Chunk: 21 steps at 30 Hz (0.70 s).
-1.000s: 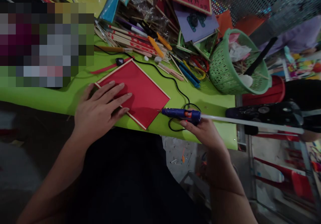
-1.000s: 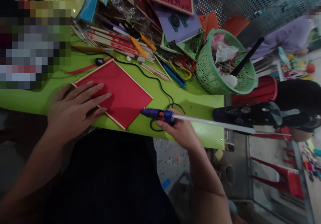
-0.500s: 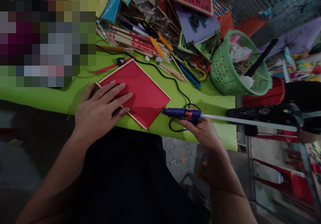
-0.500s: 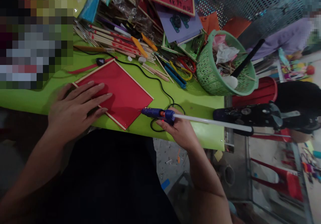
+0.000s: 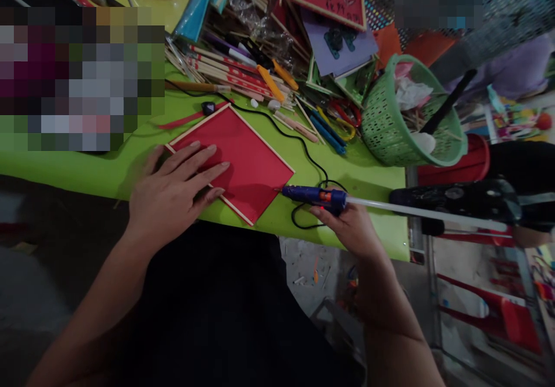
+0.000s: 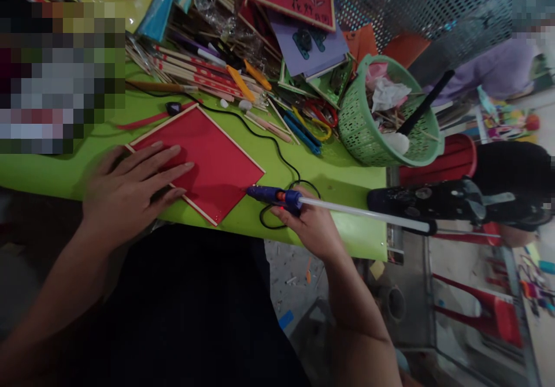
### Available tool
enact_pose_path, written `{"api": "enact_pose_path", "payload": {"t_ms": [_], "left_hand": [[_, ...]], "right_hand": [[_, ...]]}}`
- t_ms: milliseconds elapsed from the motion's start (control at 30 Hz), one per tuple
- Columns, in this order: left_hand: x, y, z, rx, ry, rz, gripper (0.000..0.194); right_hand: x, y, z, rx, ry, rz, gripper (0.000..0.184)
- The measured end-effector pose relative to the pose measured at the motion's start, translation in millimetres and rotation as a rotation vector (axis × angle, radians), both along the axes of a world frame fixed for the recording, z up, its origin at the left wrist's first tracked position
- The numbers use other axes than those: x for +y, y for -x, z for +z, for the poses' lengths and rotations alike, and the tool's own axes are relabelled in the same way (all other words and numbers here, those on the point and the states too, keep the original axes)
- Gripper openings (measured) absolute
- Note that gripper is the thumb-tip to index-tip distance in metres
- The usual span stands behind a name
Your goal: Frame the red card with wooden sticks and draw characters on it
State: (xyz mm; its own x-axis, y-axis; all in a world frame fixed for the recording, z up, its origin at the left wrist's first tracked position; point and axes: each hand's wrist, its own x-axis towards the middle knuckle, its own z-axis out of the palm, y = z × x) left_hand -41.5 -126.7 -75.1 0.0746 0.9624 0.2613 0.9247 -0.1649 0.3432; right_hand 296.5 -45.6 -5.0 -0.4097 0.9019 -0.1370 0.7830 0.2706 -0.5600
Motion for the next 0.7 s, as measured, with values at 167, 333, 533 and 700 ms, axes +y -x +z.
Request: {"api": "enact_pose_path", "payload": {"t_ms": [167, 333, 533, 700], "left_hand": [[0.3, -0.7, 0.1, 0.021, -0.016, -0.008, 0.043], [0.1, -1.0, 1.7, 0.004, 0.013, -0.003, 0.044], [0.6, -1.9, 2.4, -0.03, -0.017, -0.003, 0.043], [1.1, -1.1, 4.3, -0.008, -0.012, -0.006, 0.042]], "right_hand": [[-1.4, -0.5, -0.7, 0.033, 0.016, 0.003, 0.034], [-0.5, 0.9, -1.6, 0.017, 0.029, 0.023, 0.033], [4.7, -0.8, -1.6, 0.002, -0.017, -0.014, 0.034], [4.7, -0.7, 0.0, 0.025, 0.001, -0.029, 0.033]]}}
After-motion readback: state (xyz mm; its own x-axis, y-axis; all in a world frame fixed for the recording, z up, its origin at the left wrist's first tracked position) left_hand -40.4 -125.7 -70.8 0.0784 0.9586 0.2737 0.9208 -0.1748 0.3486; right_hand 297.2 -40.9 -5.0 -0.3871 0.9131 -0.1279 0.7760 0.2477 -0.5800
